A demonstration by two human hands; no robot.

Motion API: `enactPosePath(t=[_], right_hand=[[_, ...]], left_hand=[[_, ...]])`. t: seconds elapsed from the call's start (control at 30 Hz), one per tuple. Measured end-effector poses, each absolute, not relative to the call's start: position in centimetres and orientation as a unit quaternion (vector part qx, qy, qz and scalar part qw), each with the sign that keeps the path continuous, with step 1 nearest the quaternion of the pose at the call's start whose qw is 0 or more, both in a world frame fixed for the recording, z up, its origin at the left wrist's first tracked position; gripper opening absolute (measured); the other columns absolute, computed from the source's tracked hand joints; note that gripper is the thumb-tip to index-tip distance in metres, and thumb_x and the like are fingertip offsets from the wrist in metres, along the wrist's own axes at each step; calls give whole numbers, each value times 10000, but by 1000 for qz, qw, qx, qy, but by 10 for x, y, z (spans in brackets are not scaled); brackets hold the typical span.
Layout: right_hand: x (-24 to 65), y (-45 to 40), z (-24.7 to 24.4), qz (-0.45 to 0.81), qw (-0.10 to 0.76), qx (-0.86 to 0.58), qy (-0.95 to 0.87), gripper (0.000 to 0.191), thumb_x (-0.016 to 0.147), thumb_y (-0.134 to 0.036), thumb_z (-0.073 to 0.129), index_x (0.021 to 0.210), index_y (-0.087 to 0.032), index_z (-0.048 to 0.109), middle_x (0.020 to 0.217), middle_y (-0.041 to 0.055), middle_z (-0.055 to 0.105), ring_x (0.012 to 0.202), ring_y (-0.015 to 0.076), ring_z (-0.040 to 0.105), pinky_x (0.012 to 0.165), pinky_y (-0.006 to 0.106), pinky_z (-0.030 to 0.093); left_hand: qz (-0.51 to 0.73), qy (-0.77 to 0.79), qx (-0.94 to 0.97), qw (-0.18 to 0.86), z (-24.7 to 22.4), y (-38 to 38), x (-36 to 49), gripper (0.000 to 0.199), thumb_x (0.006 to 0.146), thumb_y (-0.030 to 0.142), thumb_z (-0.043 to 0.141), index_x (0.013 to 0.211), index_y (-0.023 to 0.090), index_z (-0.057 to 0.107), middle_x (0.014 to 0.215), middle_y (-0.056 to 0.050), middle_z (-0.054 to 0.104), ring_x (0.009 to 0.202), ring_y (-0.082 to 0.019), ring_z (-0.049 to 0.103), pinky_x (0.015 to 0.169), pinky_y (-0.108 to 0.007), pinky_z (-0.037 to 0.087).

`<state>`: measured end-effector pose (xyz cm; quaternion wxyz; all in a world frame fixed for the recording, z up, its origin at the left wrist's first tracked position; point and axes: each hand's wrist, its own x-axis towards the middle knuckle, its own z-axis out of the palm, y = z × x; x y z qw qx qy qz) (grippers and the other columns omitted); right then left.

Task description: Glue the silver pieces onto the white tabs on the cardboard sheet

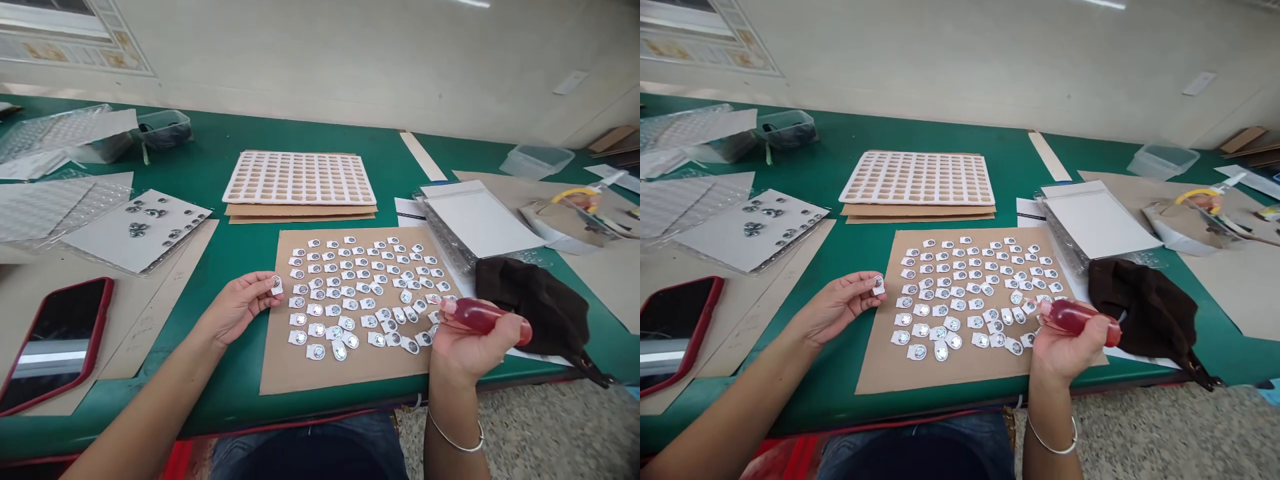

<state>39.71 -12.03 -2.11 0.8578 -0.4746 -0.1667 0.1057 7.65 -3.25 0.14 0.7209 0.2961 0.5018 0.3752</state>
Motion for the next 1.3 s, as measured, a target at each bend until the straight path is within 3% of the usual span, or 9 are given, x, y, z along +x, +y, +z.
enactPosePath(t=[0.23, 0.47, 0.57, 0.8, 0.9, 1.07, 1.2, 1.3], right_hand=[[398, -122, -21, 101, 859, -469, -180, 403, 802, -505, 447, 602, -171, 550, 432, -22, 532, 403, 139, 558, 401, 277, 461], [399, -122, -21, 114, 858, -469, -175, 431, 798, -543, 438, 612, -169, 541, 427, -20, 518, 409, 146, 561, 404, 278, 459], [400, -123, -21, 118, 857, -470, -174, 425, 790, -554, 446, 618, -174, 528, 439, -26, 514, 411, 142, 561, 413, 281, 464], [398, -122, -19, 114, 861, -464, -174, 386, 810, -520, 433, 621, -191, 503, 443, -46, 485, 390, 131, 536, 413, 288, 472], [397, -122, -16, 123, 859, -467, -170, 371, 792, -517, 450, 612, -196, 498, 449, -51, 474, 393, 126, 537, 411, 278, 462], [396, -123, -12, 130, 853, -479, -163, 369, 790, -511, 446, 634, -184, 518, 458, -48, 492, 398, 121, 549, 378, 241, 412], [395, -123, -13, 137, 856, -469, -171, 357, 791, -494, 458, 636, -180, 525, 458, -41, 507, 402, 123, 550, 371, 236, 400], [395, -121, -15, 142, 857, -465, -171, 376, 793, -513, 450, 629, -182, 520, 457, -40, 505, 407, 120, 546, 380, 236, 405]], left_hand=[[354, 489, 238, 761, 4, -41, 85, 141, 737, 98, 656, 874, 126, 640, 715, -53, 664, 635, -140, 645, 537, -194, 535], [316, 502, 340, 730, 7, -56, 80, 165, 676, 217, 735, 791, 119, 667, 668, -40, 633, 579, -112, 574, 552, -209, 501], [286, 512, 425, 690, 10, -62, 73, 161, 712, 286, 712, 793, 151, 678, 677, -27, 625, 593, -111, 550, 586, -218, 477], [12, 422, 739, 525, 31, -77, 76, 169, 806, 298, 567, 837, 233, 720, 927, -54, 666, 866, -208, 588, 757, -271, 434], [-28, 364, 786, 499, 32, -83, 87, 180, 818, 258, 534, 812, 236, 713, 849, -41, 665, 799, -190, 592, 710, -250, 414], [-23, 422, 806, 415, 17, -89, 92, 139, 811, 306, 560, 777, 207, 652, 771, -24, 638, 690, -164, 572, 622, -226, 385], [29, 467, 808, 358, 11, -88, 77, 224, 823, 413, 548, 878, 229, 664, 917, -41, 655, 809, -196, 592, 686, -242, 404], [60, 582, 779, 226, 12, -82, 62, 324, 807, 486, 536, 948, 209, 629, 978, -75, 636, 818, -236, 588, 677, -280, 404]])
